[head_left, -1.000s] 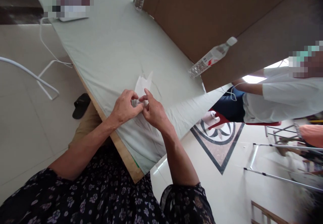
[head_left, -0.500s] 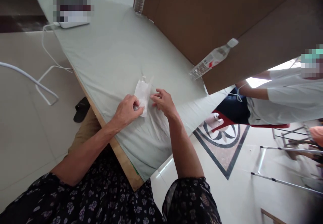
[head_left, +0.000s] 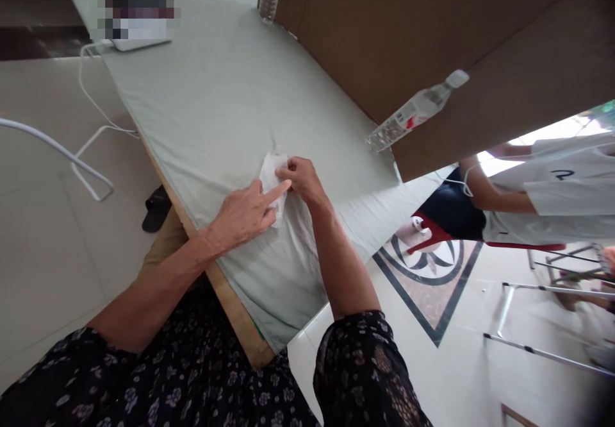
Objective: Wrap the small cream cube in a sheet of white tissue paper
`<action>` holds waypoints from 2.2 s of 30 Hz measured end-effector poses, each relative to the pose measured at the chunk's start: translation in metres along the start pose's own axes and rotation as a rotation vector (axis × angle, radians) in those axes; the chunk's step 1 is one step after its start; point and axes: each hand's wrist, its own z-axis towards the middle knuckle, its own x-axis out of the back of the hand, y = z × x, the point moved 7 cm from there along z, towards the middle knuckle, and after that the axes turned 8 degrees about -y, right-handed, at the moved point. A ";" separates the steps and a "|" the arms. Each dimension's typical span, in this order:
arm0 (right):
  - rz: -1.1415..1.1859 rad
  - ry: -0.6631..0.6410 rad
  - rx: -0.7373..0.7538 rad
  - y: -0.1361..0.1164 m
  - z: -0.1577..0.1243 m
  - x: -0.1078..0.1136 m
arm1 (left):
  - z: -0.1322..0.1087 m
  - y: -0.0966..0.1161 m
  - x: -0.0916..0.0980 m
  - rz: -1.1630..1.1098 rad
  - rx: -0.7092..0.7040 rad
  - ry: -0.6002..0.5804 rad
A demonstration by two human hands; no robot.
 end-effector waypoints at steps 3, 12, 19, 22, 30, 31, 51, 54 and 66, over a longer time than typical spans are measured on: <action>-0.033 0.013 0.024 -0.001 -0.001 0.001 | 0.002 0.001 0.002 0.057 -0.002 -0.053; 0.313 -0.022 0.283 -0.013 -0.017 -0.003 | 0.007 -0.018 -0.010 -0.219 0.000 0.028; 0.363 -0.033 0.363 -0.035 -0.053 -0.005 | 0.004 -0.027 -0.017 -0.385 -0.002 0.223; 0.327 -0.024 0.354 -0.034 -0.069 -0.005 | -0.001 -0.032 -0.021 -0.472 0.053 0.340; 0.166 -0.087 0.424 -0.035 -0.113 -0.017 | 0.003 -0.032 -0.011 -0.475 -0.111 0.366; 0.143 -0.087 0.435 -0.035 -0.118 -0.019 | 0.005 -0.031 -0.011 -0.485 -0.155 0.318; -0.184 0.083 0.663 -0.018 -0.131 -0.030 | -0.009 -0.039 -0.013 -0.479 -0.294 0.243; 0.013 0.051 0.494 -0.018 -0.124 -0.024 | -0.007 -0.037 -0.007 -0.584 -0.246 0.275; 0.373 -0.096 0.155 0.006 -0.097 -0.045 | -0.009 -0.043 -0.014 -0.822 -0.104 0.078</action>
